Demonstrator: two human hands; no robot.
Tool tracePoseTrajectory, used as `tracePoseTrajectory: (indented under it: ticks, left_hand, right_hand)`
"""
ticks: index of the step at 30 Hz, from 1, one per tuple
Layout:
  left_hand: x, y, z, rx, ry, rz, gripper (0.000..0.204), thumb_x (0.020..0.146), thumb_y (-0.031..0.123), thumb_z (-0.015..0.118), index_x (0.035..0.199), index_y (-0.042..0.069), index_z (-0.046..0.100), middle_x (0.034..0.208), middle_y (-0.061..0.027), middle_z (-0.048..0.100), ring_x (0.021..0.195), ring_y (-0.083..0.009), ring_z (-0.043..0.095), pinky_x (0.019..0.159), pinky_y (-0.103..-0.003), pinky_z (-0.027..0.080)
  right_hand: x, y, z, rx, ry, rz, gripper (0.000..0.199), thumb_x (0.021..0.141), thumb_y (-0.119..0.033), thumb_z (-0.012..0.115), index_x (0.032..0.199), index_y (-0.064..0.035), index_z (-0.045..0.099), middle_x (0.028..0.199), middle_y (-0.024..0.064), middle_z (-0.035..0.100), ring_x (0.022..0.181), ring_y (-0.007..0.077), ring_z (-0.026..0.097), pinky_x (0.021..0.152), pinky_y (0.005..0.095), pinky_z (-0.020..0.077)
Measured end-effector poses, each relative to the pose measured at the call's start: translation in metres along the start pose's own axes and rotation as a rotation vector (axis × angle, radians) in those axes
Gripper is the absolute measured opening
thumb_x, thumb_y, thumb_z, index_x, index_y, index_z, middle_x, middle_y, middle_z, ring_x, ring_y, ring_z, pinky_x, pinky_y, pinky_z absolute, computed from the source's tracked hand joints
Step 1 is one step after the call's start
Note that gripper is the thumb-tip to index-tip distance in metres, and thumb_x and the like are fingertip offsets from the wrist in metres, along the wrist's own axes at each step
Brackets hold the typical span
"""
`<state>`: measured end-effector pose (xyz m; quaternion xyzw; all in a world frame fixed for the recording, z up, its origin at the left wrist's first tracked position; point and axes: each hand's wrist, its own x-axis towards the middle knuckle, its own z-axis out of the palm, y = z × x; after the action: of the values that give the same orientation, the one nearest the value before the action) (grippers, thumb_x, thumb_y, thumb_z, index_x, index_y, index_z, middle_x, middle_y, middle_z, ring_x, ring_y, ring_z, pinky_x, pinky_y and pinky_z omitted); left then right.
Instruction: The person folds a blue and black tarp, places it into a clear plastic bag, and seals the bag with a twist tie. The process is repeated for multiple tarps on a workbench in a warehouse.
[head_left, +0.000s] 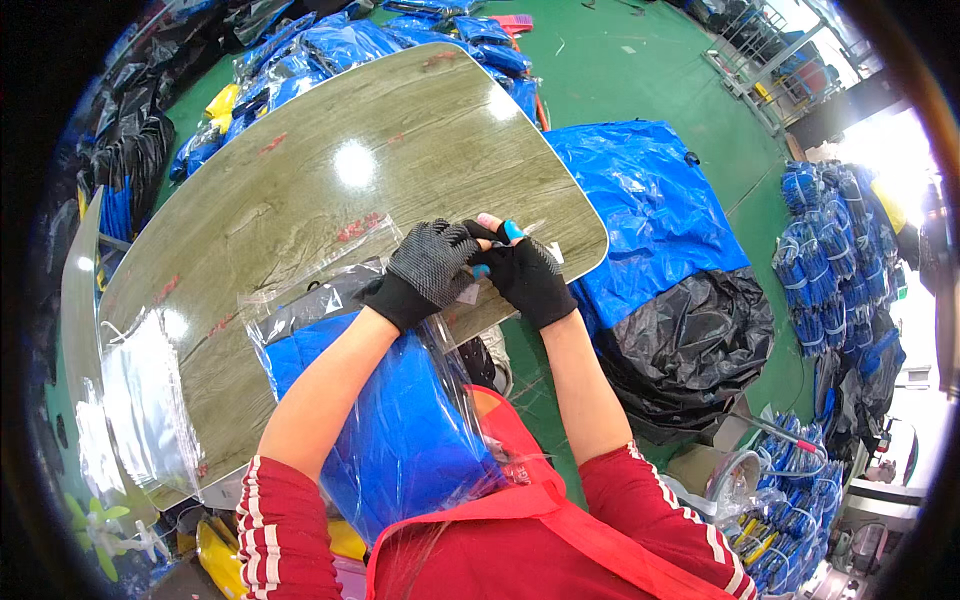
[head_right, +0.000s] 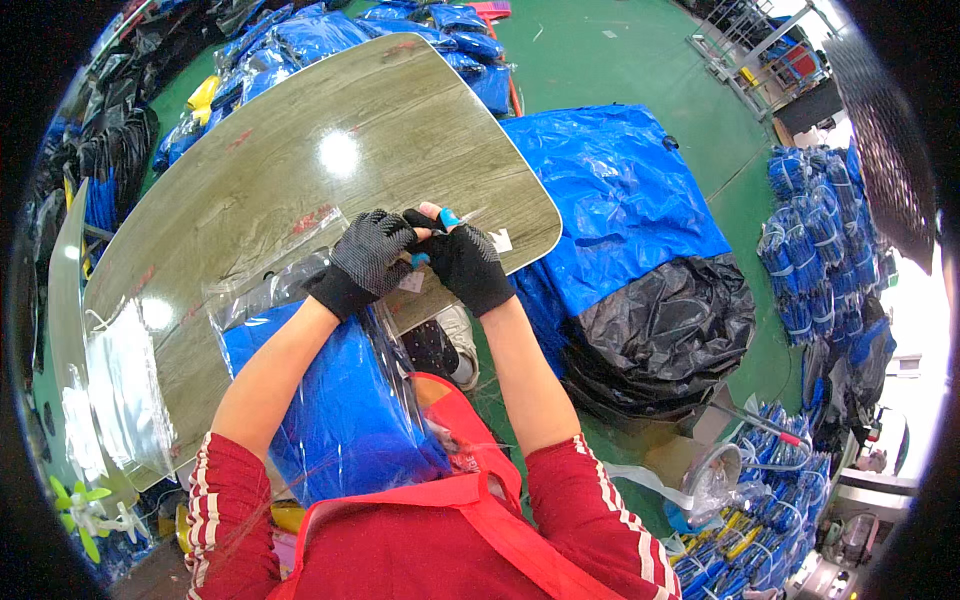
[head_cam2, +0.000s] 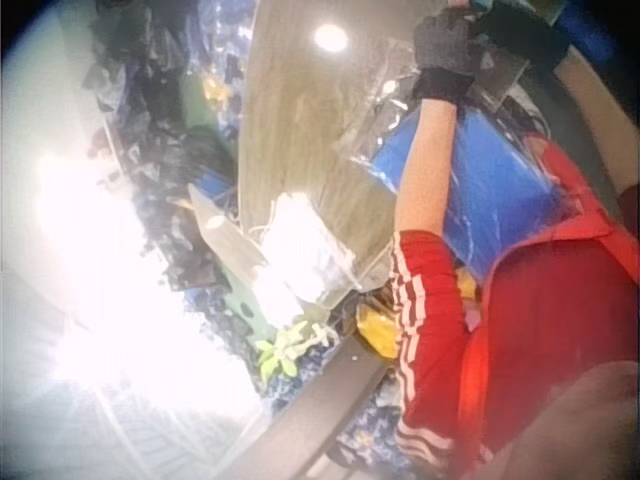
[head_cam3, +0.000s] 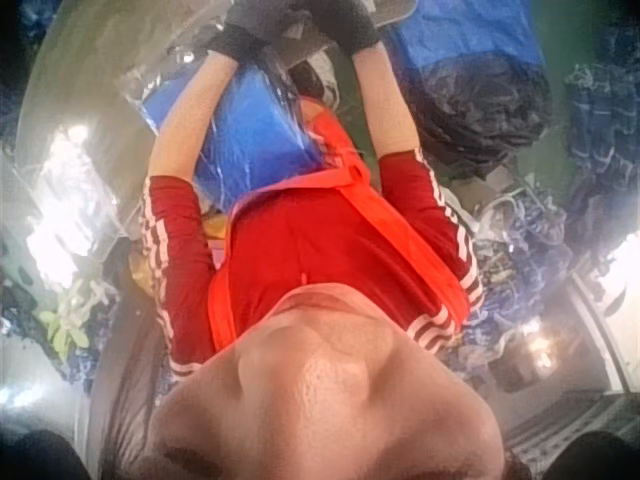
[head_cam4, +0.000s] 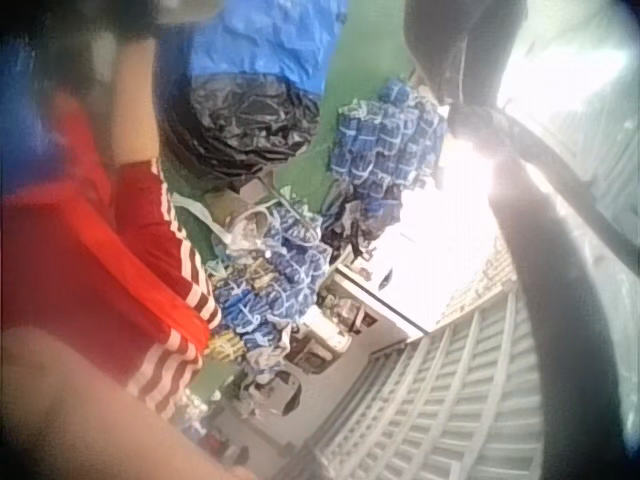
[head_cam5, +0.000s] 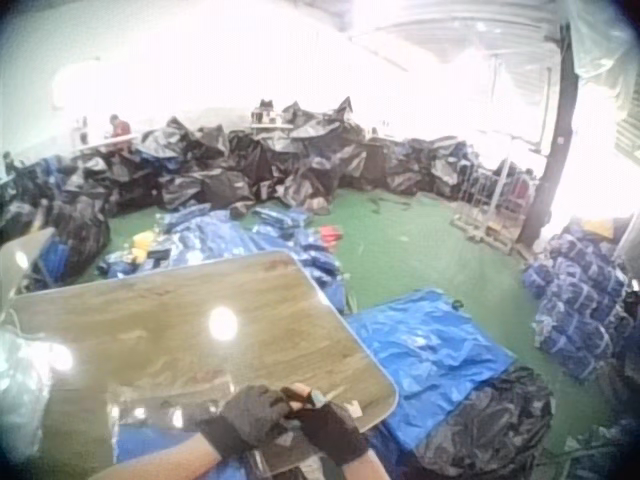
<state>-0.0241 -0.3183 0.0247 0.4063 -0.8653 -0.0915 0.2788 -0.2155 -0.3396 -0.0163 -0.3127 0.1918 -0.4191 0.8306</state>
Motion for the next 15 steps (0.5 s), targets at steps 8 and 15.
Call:
tracePoseTrajectory:
  ticks: [8, 15]
  left_hand:
    - [-0.007, -0.016, 0.015, -0.424, 0.077, -0.312, 0.010, 0.086, 0.013, 0.059, 0.086, 0.003, 0.061, 0.082, -0.0183, 0.061, 0.081, -0.0358, 0.059, 0.073, -0.042, 0.047]
    - [-0.007, -0.018, 0.018, -0.706, 0.074, -0.511, 0.014, 0.090, 0.015, 0.062, 0.092, 0.001, 0.060, 0.078, -0.0120, 0.063, 0.074, -0.0154, 0.060, 0.070, -0.032, 0.048]
  right_hand:
    - [-0.015, -0.028, -0.002, 0.020, 0.256, 0.003, 0.052, 0.101, -0.043, 0.034, 0.130, -0.0002, 0.043, 0.128, 0.0216, 0.052, 0.114, 0.0361, 0.057, 0.097, 0.0512, 0.0478]
    - [-0.023, -0.055, 0.015, -1.397, 0.212, -0.679, 0.060, 0.082, -0.012, 0.069, 0.137, -0.0072, 0.045, 0.123, 0.0182, 0.058, 0.102, 0.0283, 0.062, 0.080, 0.0351, 0.0533]
